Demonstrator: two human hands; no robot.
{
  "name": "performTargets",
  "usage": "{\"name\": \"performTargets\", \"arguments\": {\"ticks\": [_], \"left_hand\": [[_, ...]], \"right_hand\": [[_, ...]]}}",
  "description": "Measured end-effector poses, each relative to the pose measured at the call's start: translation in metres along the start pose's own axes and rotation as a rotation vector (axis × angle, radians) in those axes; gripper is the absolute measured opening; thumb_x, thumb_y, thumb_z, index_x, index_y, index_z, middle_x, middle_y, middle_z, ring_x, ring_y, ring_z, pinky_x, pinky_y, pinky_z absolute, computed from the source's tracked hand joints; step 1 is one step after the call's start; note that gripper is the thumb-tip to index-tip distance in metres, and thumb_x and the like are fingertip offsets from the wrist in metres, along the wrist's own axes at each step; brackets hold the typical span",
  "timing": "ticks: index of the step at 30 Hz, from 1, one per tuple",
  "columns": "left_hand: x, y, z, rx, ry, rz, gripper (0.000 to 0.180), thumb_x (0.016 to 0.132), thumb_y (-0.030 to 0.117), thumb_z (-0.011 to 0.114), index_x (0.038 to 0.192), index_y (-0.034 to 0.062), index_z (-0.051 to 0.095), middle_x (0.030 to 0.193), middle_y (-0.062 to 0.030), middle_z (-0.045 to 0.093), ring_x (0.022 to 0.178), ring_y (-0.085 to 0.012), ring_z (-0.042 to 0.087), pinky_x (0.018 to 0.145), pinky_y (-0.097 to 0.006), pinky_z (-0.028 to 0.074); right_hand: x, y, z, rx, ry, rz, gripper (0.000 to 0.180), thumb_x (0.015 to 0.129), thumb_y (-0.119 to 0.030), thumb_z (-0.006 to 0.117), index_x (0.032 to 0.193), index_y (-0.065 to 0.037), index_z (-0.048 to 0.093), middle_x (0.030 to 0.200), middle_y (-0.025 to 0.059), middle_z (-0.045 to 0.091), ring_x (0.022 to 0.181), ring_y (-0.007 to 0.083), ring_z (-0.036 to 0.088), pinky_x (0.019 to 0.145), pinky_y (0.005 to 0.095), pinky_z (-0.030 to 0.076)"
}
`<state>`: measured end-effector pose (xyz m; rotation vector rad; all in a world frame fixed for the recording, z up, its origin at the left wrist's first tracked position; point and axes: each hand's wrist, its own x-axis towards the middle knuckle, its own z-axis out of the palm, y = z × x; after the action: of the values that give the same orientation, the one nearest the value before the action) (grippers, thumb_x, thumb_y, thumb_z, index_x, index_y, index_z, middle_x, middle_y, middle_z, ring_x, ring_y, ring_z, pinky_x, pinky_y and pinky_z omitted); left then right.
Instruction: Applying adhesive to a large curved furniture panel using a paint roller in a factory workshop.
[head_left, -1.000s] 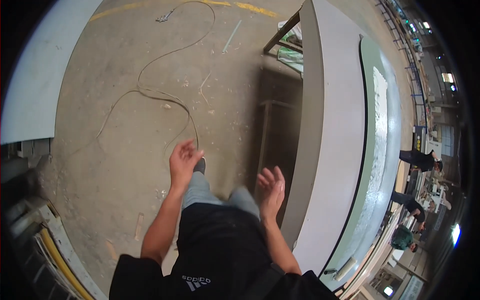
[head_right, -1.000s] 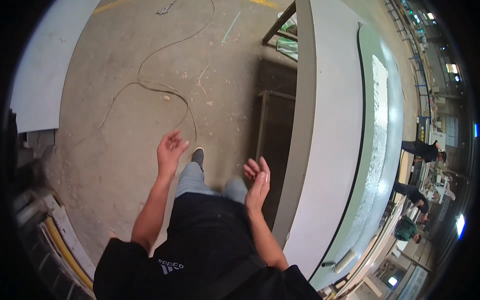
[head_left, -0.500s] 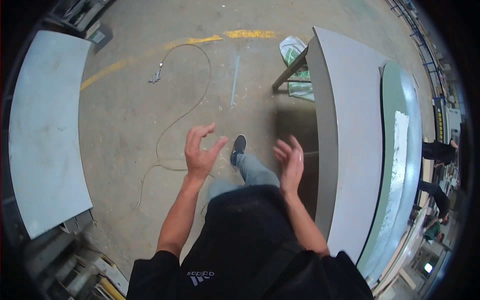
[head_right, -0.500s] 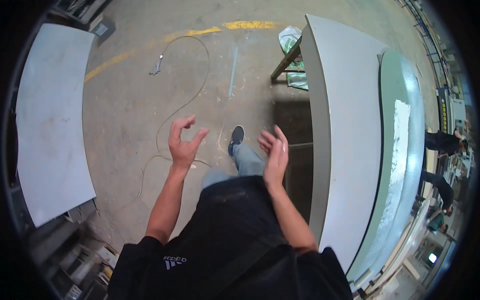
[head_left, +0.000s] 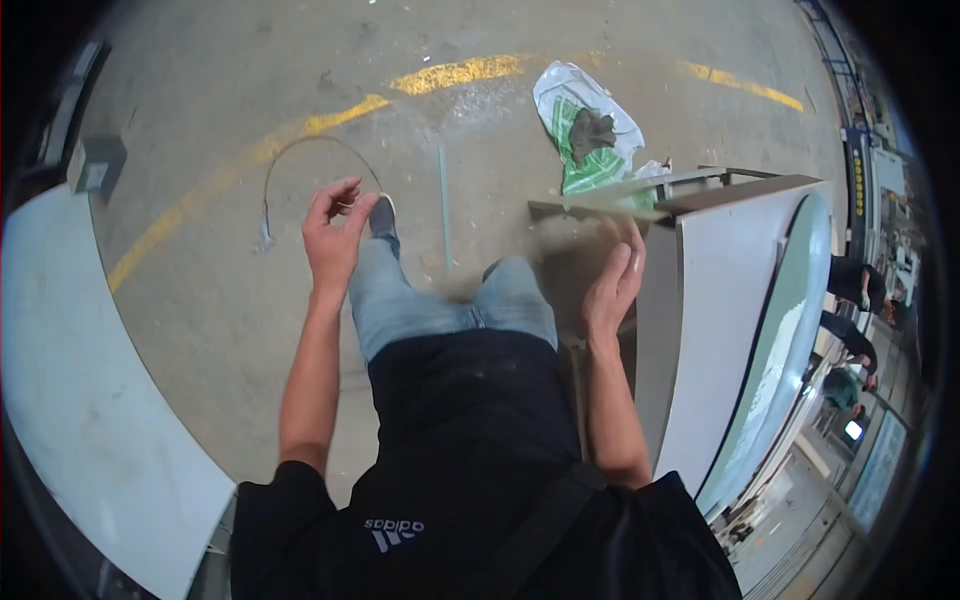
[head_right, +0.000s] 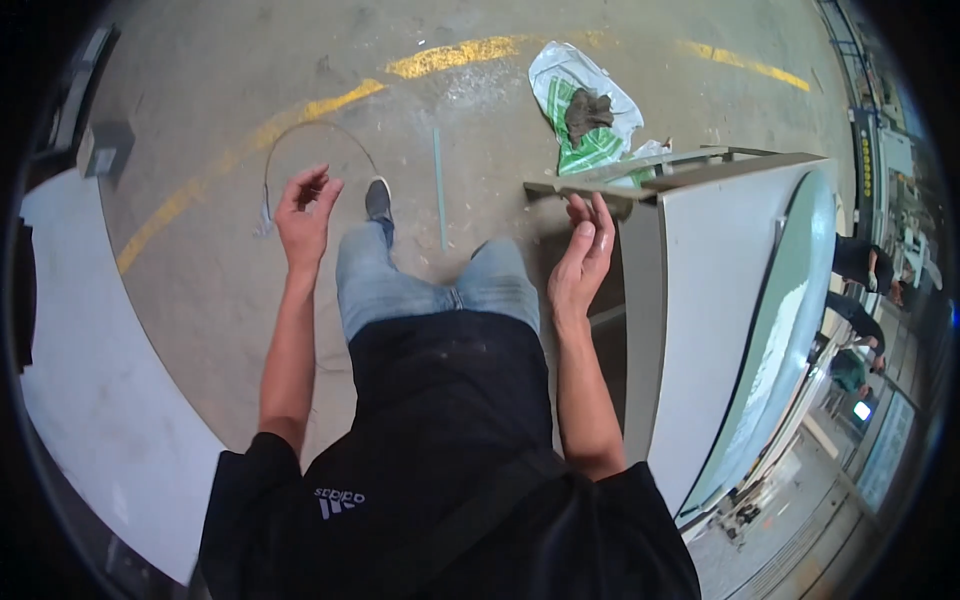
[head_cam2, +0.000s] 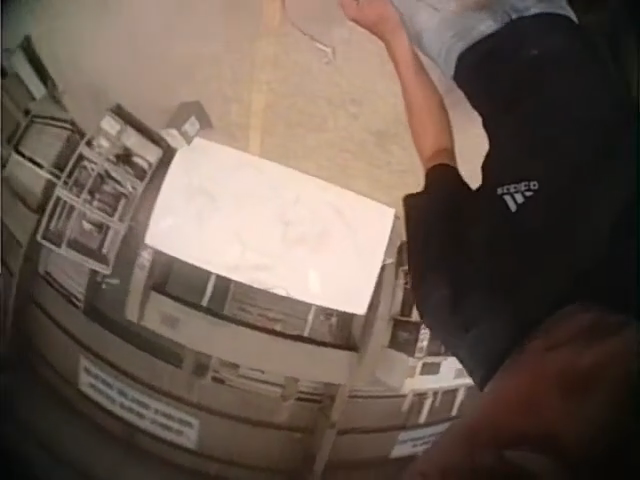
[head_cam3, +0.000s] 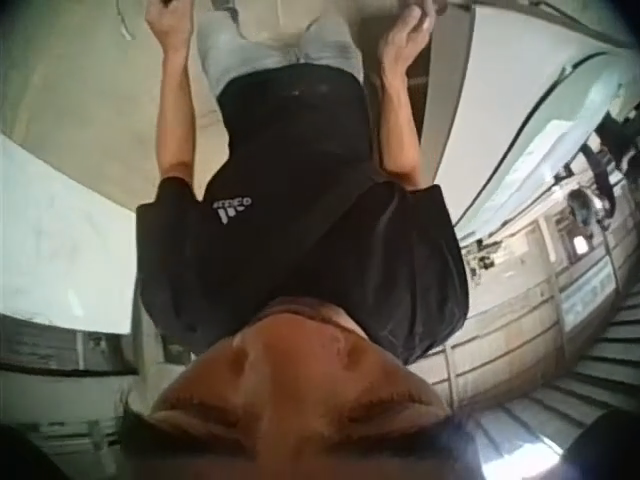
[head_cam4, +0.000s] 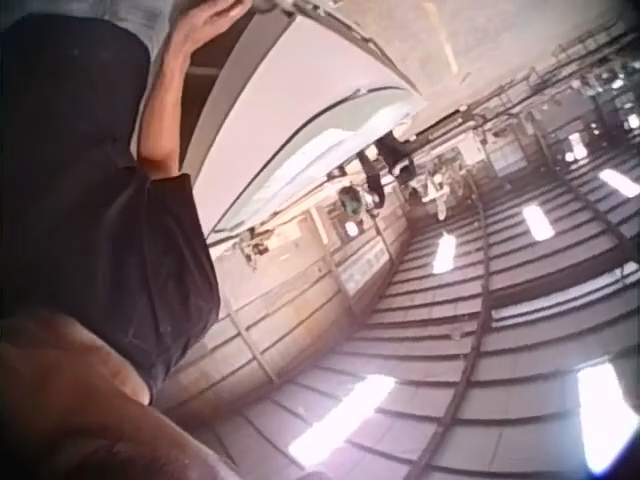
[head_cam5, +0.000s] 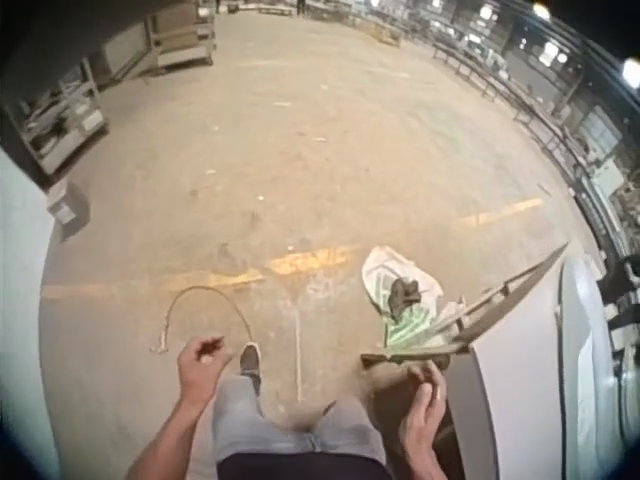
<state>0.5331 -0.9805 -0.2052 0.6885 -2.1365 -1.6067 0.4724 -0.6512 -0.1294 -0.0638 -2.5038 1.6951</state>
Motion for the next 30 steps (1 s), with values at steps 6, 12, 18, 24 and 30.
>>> {"name": "performTargets", "arguments": {"ticks": [6, 12, 18, 24, 30], "left_hand": [[0.232, 0.067, 0.073, 0.124, -0.274, 0.133, 0.029, 0.086, 0.013, 0.080, 0.113, 0.0043, 0.071, 0.097, -0.0029, 0.069, 0.085, -0.0096, 0.062, 0.081, -0.025, 0.051], [0.360, 0.030, 0.235, 0.267, -0.476, -0.020, 0.033, 0.091, 0.015, 0.075, 0.120, 0.0007, 0.068, 0.102, -0.0051, 0.070, 0.091, -0.0116, 0.064, 0.085, -0.026, 0.051], [0.385, -0.079, 0.484, 0.147, -0.791, -0.289, 0.037, 0.092, 0.017, 0.073, 0.123, -0.0001, 0.065, 0.107, -0.0075, 0.071, 0.099, -0.0129, 0.065, 0.090, -0.027, 0.051], [0.359, -0.261, 0.666, 0.241, -1.276, -0.494, 0.044, 0.090, 0.028, 0.075, 0.121, -0.0010, 0.067, 0.110, -0.0134, 0.072, 0.100, -0.0164, 0.068, 0.086, -0.029, 0.053], [0.299, -0.371, 0.790, 0.263, -1.499, -0.594, 0.044, 0.094, 0.031, 0.070, 0.126, 0.0016, 0.066, 0.101, -0.0053, 0.071, 0.093, -0.0102, 0.063, 0.082, -0.026, 0.049]], "right_hand": [[0.165, 0.025, 0.046, 0.095, 0.265, 0.158, 0.047, 0.108, -0.027, 0.041, 0.143, 0.005, 0.041, 0.133, 0.0199, 0.056, 0.126, 0.0265, 0.054, 0.109, 0.0360, 0.040], [0.290, 0.224, 0.102, -0.048, 0.629, 0.568, 0.041, 0.101, -0.023, 0.056, 0.129, 0.008, 0.056, 0.121, 0.0172, 0.064, 0.111, 0.0223, 0.061, 0.097, 0.0334, 0.048], [0.366, 0.391, 0.130, -0.165, 0.641, 1.026, 0.045, 0.090, -0.027, 0.066, 0.126, 0.000, 0.060, 0.111, 0.0170, 0.072, 0.105, 0.0273, 0.069, 0.094, 0.0377, 0.051], [0.432, 0.550, 0.128, -0.359, 0.410, 1.190, 0.053, 0.085, -0.040, 0.073, 0.117, 0.002, 0.067, 0.103, 0.0199, 0.072, 0.100, 0.0320, 0.069, 0.088, 0.0389, 0.052], [0.452, 0.751, 0.097, -0.655, 0.418, 0.919, 0.054, 0.080, -0.044, 0.075, 0.108, 0.001, 0.068, 0.104, 0.0253, 0.070, 0.100, 0.0429, 0.066, 0.090, 0.0485, 0.052]]}}
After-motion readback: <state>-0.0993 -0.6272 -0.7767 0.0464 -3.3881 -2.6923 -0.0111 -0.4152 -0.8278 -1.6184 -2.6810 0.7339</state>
